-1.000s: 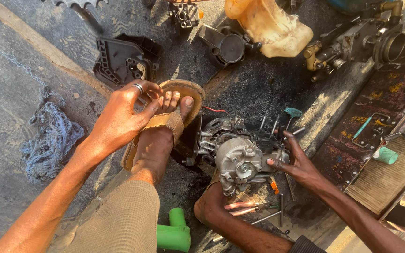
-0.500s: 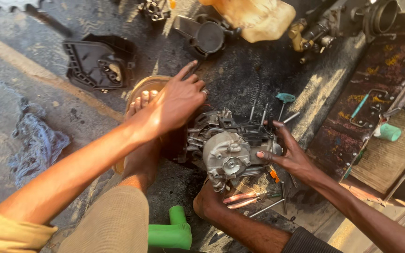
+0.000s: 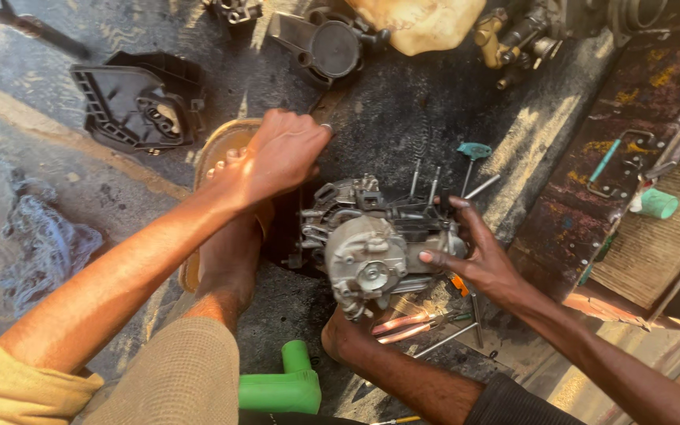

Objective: The person disassembles a small engine using a screwdriver, removing the cover and internal components. They manipulate the engine parts and tools on the floor, then reassemble the engine by placing components back and tightening screws.

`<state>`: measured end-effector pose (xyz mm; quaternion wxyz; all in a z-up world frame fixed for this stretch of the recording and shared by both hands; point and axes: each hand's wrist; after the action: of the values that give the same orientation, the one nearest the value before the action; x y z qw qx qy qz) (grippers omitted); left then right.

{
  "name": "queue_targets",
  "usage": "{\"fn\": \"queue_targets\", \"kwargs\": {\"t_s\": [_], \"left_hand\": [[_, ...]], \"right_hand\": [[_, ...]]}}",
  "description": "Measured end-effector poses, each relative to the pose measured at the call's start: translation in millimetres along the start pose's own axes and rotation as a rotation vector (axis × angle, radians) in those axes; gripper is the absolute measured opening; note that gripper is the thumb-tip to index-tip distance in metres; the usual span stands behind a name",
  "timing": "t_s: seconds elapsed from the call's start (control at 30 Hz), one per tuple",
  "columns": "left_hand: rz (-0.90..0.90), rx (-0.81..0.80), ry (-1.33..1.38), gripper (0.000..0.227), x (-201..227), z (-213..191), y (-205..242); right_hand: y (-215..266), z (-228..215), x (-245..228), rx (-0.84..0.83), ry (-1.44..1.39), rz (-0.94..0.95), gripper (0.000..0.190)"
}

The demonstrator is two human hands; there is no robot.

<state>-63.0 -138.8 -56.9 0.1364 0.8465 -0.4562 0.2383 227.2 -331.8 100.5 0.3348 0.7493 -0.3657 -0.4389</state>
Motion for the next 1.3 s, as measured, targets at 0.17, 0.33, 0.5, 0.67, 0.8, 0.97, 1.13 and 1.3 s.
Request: {"fn": "queue_targets", "kwargs": {"t_s": [0.17, 0.33, 0.5, 0.67, 0.8, 0.97, 1.13, 1.3], "left_hand": [[-0.049, -0.078, -0.011, 0.028, -6, 10, -2], [-0.002, 0.058, 0.073, 0.023, -13, 16, 7], [0.028, 0.244, 0.123, 0.032, -11, 2, 10], [-0.119, 0.04, 0.489, 0.014, -4, -42, 16], [-0.001, 0.253, 0.719, 0.028, -2, -55, 24], [-0.064, 0.25, 0.828, 0.032, 2, -60, 33], [-0.108, 0.205, 0.835, 0.029, 3, -63, 42], [-0.043, 0.358, 0.775, 0.023, 13, -70, 51]], "right_hand": [[11, 11, -6, 0.015, -0.036, -0.038, 0.12], [25, 13, -28, 0.009, -0.02, -0.059, 0.116], [28, 6, -52, 0.063, 0.157, -0.177, 0.105], [42, -3, -81, 0.044, 0.307, -0.362, 0.095], [50, -17, -95, 0.029, 0.516, -0.631, 0.09], [66, -21, -93, 0.067, 0.683, -0.763, 0.09], [75, -11, -75, 0.117, 0.766, -0.872, 0.092], [82, -5, -58, 0.133, 0.806, -0.85, 0.094]]}}
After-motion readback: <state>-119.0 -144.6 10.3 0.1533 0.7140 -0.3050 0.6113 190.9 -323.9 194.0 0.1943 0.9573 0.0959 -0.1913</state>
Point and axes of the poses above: each hand's wrist, its own y-axis away from the middle knuckle, its own z-axis out of the palm, x = y × z, and after that the axes turned 12 degrees about -y, right-handed
